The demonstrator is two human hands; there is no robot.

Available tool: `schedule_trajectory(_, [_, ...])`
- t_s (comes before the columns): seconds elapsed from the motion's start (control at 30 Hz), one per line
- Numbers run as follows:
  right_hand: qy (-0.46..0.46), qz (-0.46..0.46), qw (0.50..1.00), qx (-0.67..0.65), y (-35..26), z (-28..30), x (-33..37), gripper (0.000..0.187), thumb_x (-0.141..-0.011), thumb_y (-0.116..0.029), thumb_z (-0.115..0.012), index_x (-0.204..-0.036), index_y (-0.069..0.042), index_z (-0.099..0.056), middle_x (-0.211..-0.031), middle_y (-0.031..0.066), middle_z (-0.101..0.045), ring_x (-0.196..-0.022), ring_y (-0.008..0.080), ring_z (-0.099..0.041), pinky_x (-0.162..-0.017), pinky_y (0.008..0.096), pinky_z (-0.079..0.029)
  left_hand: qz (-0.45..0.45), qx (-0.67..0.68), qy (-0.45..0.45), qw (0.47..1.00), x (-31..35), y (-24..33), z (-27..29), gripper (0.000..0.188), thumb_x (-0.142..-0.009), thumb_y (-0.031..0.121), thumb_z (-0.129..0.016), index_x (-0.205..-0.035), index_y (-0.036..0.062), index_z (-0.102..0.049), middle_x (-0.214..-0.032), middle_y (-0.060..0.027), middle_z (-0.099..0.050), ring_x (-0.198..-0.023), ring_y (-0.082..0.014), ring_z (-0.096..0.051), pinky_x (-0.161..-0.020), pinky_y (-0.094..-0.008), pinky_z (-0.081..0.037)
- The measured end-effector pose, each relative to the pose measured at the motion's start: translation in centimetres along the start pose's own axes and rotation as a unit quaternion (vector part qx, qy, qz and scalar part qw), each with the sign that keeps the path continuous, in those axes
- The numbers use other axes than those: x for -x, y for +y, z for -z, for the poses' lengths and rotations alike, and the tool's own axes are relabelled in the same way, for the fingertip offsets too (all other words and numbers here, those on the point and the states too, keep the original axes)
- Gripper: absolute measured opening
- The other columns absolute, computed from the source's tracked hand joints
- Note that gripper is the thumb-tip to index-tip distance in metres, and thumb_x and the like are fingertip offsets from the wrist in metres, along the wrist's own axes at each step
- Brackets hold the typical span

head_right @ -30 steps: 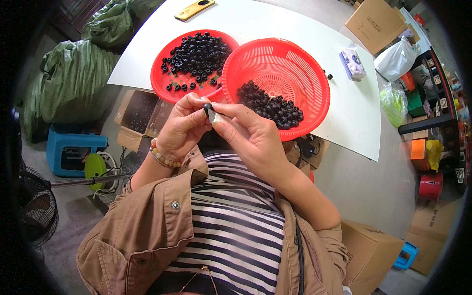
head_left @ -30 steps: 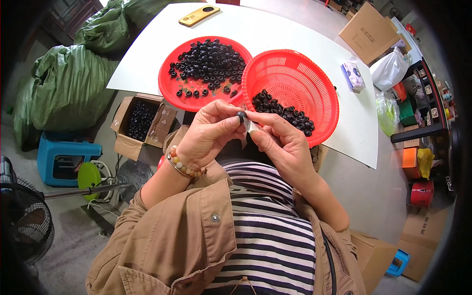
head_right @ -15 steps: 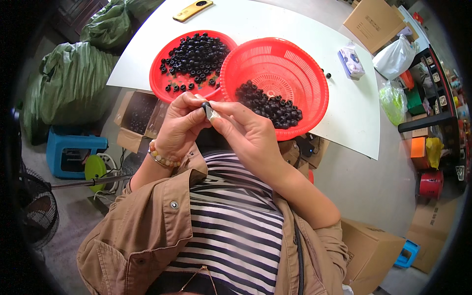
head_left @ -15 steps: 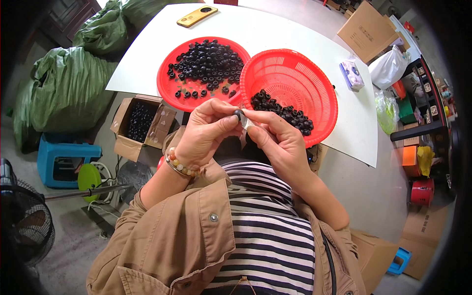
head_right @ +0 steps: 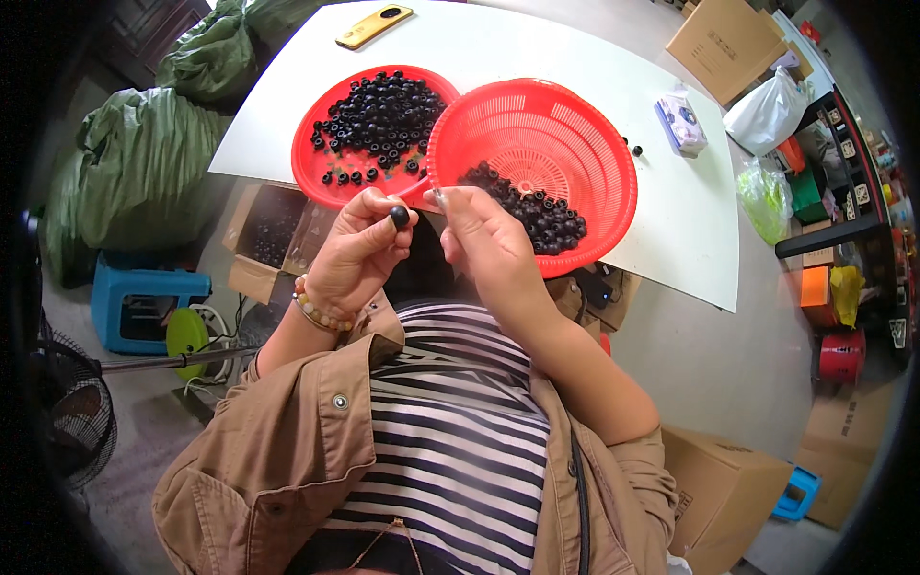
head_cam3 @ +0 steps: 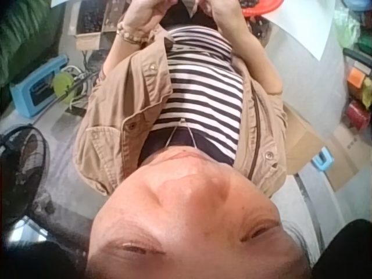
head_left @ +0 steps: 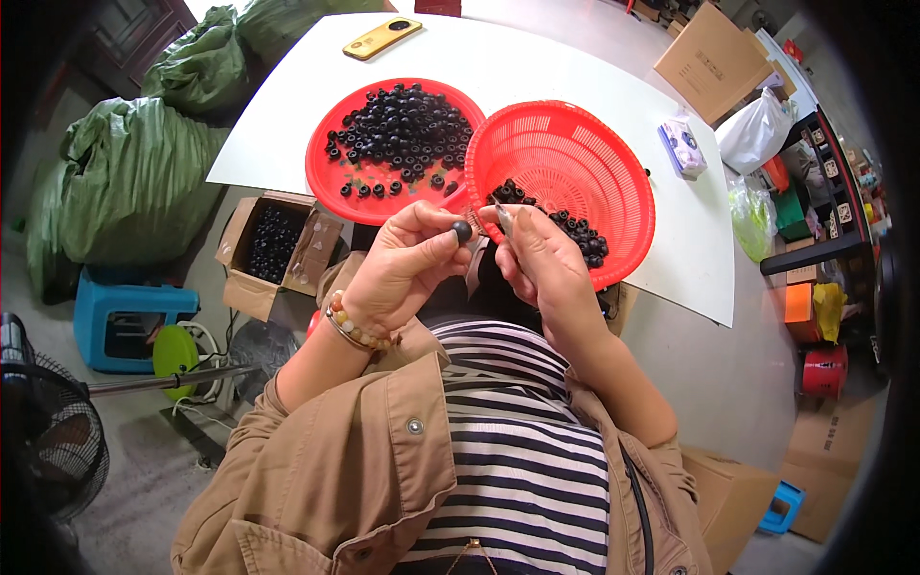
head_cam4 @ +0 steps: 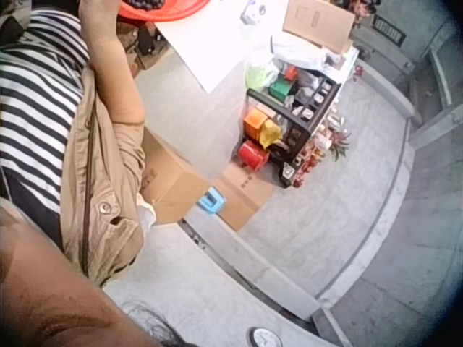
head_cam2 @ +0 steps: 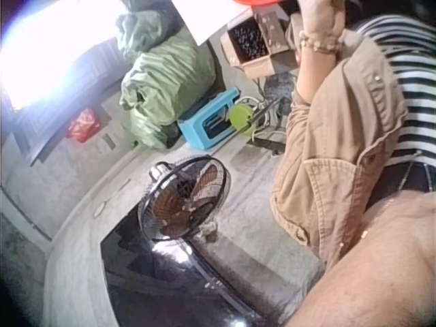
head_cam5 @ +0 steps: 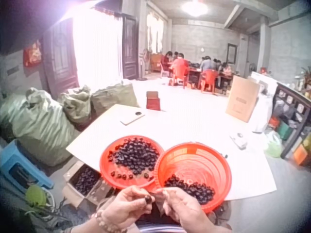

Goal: The recorder is peeling small black fruits and putting the peeled fruit and skins into different containers.

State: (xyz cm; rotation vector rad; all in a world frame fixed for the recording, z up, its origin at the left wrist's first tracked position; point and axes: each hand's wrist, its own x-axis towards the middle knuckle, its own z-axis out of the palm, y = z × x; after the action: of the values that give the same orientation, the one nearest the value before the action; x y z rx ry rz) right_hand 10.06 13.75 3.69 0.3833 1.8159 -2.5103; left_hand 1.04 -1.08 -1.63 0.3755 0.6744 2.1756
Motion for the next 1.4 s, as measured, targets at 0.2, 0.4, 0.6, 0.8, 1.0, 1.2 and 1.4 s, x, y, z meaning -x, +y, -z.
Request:
schedule_trajectory(0.2, [-0.008, 0.1, 0.995, 0.024, 0.7, -1.0, -1.0, 0.023, -0.088, -0.022, -0.052, -0.101, -0.004, -0.053, -0.074, -0.003, -0.051, -0.065, 0.0003, -0.043, -0.054, 0.0149, -0.034, 0.004, -0.005, -0.017, 1.0, 0.0, -0.4, -0.6, 0.011, -0.081, 0.0, -0.055, -0.092, 0.0033, -0.055, -0.09, -0.0082, -0.06, -0.076, -0.015, -0.061, -0.067, -0.0261, -0.053])
schedule_trajectory(0.4, [0.049, 0.11, 0.991, 0.059, 0.0, 1.3, -1.7, 0.018, -0.085, -0.015, -0.057, -0.097, -0.002, -0.056, -0.079, -0.0023, -0.055, -0.069, 0.0029, -0.049, -0.061, 0.0176, -0.04, -0.02, -0.096, 0.045, 0.994, 0.1, 1.0, -0.3, 0.01, -0.081, 0.005, -0.057, -0.09, 0.0064, -0.054, -0.088, -0.0088, -0.057, -0.068, -0.0133, -0.057, -0.061, -0.0239, -0.051])
schedule_trajectory(0.6, [0.115, 0.152, 0.961, 0.201, -1.5, 5.7, -2.2, 0.019, -0.082, -0.014, -0.06, -0.097, -0.003, -0.058, -0.072, -0.0025, -0.056, -0.061, 0.005, -0.049, -0.055, 0.0197, -0.039, -0.212, -0.445, 0.207, 0.845, -1.9, 2.8, 4.5, 0.009, -0.078, 0.007, -0.063, -0.084, 0.0007, -0.06, -0.075, -0.0029, -0.062, -0.064, -0.0066, -0.057, -0.059, -0.0194, -0.047])
schedule_trajectory(0.8, [0.109, 0.148, 0.84, 0.511, -0.4, 6.6, -3.7, 0.021, -0.077, -0.021, -0.06, -0.093, -0.008, -0.061, -0.069, 0.0115, -0.059, -0.064, 0.0237, -0.057, -0.06, 0.0328, -0.044, -0.23, -0.673, 0.287, 0.642, -1.9, 3.3, 6.6, 0.014, -0.07, 0.011, -0.069, -0.08, 0.0032, -0.062, -0.074, -0.0072, -0.062, -0.061, -0.0144, -0.058, -0.057, -0.0245, -0.045])
schedule_trajectory(1.0, [0.072, 0.158, 0.758, 0.629, 0.8, 6.3, -4.7, 0.017, -0.074, -0.016, -0.057, -0.088, -0.009, -0.061, -0.085, 0.0144, -0.059, -0.081, 0.0324, -0.057, -0.068, 0.0418, -0.044, -0.288, -0.716, 0.252, 0.584, -1.7, 3.0, 6.7, 0.012, -0.07, 0.01, -0.066, -0.08, 0.0043, -0.063, -0.076, -0.0088, -0.06, -0.063, -0.0189, -0.058, -0.058, -0.027, -0.046])
schedule_trajectory(1.2, [0.056, 0.115, 0.727, 0.674, 0.6, 6.1, -4.5, 0.011, -0.071, -0.01, -0.054, -0.079, -0.005, -0.059, -0.08, 0.0146, -0.058, -0.076, 0.0339, -0.056, -0.065, 0.0418, -0.042, -0.335, -0.643, 0.182, 0.665, -1.7, 1.6, 4.5, 0.006, -0.072, 0.006, -0.064, -0.077, 0.0022, -0.062, -0.071, -0.0072, -0.059, -0.059, -0.0151, -0.056, -0.053, -0.0244, -0.045])
schedule_trajectory(1.4, [0.096, 0.103, 0.757, 0.639, 0.0, 5.4, -4.6, 0.009, -0.075, -0.011, -0.058, -0.079, -0.003, -0.057, -0.07, 0.0117, -0.054, -0.063, 0.0223, -0.054, -0.058, 0.0327, -0.04, -0.329, -0.599, 0.13, 0.719, -1.0, 0.6, 2.3, 0.005, -0.071, 0.006, -0.064, -0.074, 0.0025, -0.062, -0.068, -0.0089, -0.059, -0.058, -0.0194, -0.057, -0.054, -0.0273, -0.045])
